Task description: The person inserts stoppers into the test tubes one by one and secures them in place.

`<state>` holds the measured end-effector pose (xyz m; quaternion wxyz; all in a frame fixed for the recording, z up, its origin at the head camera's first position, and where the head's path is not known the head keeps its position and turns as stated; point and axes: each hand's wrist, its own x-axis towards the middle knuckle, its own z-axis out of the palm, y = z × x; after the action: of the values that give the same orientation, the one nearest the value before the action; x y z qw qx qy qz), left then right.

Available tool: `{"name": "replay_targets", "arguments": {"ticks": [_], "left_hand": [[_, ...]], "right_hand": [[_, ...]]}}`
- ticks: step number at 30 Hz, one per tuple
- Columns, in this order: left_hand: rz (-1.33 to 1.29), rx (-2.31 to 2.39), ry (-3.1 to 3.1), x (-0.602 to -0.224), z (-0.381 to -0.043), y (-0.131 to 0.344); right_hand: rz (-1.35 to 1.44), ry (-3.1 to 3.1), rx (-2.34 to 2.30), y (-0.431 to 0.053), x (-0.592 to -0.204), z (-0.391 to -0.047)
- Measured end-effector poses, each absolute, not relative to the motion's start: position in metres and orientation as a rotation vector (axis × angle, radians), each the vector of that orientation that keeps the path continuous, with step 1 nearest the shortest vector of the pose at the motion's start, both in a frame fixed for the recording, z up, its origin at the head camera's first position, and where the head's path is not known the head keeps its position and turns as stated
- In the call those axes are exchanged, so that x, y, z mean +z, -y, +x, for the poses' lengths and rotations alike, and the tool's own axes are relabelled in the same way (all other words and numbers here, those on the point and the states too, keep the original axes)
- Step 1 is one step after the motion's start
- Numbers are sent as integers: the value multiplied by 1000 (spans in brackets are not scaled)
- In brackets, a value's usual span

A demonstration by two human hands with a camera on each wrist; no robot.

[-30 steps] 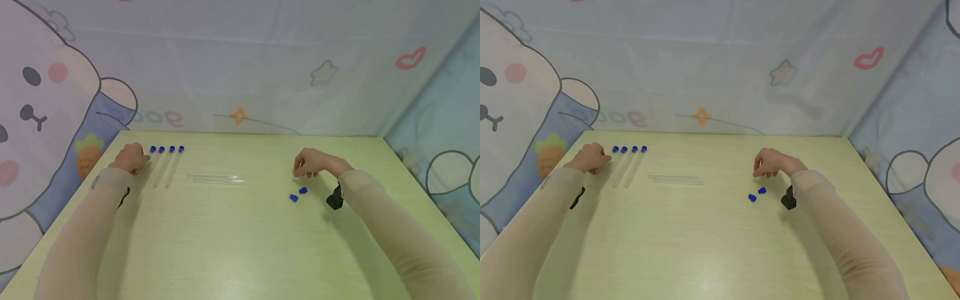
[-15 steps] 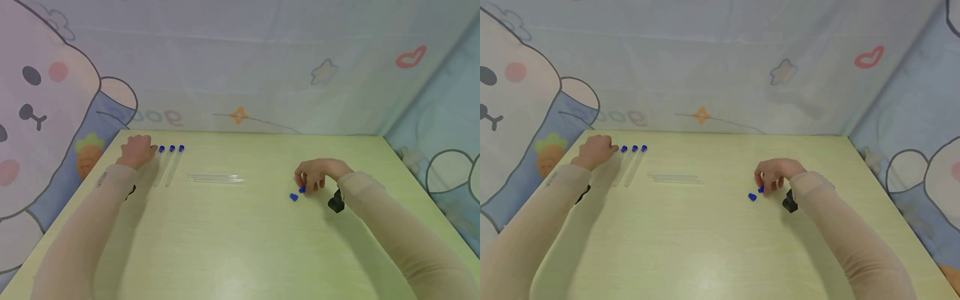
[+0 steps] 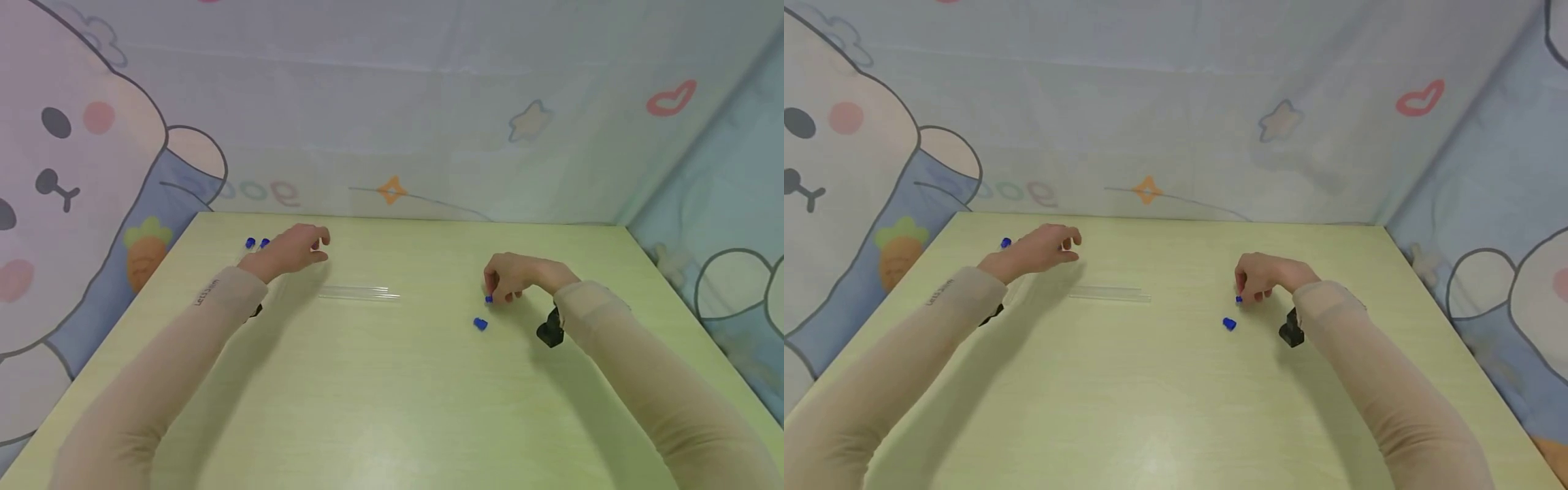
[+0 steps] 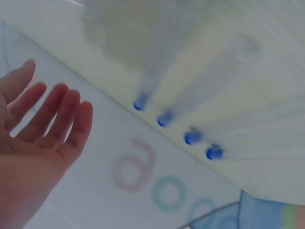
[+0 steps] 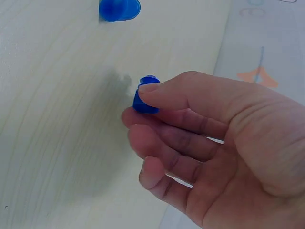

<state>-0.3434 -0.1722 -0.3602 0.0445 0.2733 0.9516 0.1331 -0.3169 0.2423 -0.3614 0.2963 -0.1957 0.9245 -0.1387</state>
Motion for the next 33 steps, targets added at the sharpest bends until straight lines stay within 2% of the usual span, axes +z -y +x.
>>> {"name": "replay_targets", "arguments": {"ticks": [5, 10, 33], "left_hand": [[1014, 437, -2739, -370, -339, 144], [1081, 424, -2656, -379, -337, 127], [1050, 338, -2740, -391, -343, 115]], "right_hand": [[-551, -2526, -432, -242, -365, -319], [-588, -2615, -480, -239, -366, -321], [-567, -2906, -752, -231, -357, -329]]}}
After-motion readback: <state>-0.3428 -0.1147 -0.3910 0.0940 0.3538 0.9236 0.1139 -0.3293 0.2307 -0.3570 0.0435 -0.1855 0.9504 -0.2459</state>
